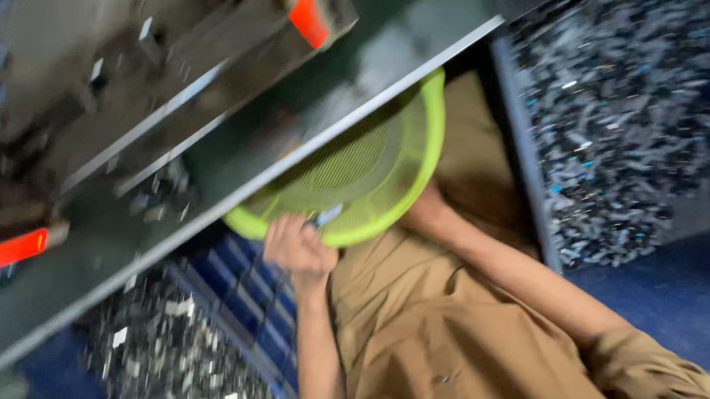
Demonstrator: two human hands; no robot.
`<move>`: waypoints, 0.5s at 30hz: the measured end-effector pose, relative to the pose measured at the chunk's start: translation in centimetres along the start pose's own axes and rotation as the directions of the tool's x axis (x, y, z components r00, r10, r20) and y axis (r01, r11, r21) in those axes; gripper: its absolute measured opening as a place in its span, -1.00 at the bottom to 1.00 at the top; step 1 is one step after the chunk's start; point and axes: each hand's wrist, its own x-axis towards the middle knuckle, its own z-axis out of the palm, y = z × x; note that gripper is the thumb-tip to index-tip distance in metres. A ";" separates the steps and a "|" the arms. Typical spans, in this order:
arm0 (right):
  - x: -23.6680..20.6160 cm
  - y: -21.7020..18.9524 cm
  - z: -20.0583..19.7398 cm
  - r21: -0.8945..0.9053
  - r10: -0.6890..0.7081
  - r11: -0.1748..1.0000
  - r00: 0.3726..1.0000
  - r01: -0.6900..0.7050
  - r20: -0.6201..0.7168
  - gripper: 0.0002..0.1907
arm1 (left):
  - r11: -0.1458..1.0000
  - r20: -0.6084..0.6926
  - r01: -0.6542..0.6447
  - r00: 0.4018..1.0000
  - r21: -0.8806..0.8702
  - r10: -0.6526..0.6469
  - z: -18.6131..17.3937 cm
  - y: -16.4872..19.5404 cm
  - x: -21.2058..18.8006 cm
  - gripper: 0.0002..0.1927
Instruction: The person sorts small keychain-like objects from a green basket into a blue bin and cardboard boxes. They repeatedly scoop items from the basket, separate them by hand, and place them into the bin or boxes. The person also refills the basket from the bin and continues sorting.
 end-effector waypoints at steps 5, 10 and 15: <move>-0.2 -0.4 -0.8 -0.308 -0.016 0.946 0.961 0.104 0.276 -0.73 | 0.999 0.009 0.027 1.000 0.031 -0.027 -0.2 -0.1 0.4 -0.63; -5.6 -7.5 -11.0 -0.232 -0.262 0.924 0.946 0.303 0.191 -0.70 | 0.996 0.077 0.038 0.996 0.080 -0.044 -0.7 0.8 -0.6 -0.67; -5.6 -10.4 -22.7 -0.180 -0.524 0.851 0.816 0.493 -0.243 -0.65 | 0.985 0.230 0.104 0.964 0.137 -0.133 0.5 3.7 -1.7 -0.75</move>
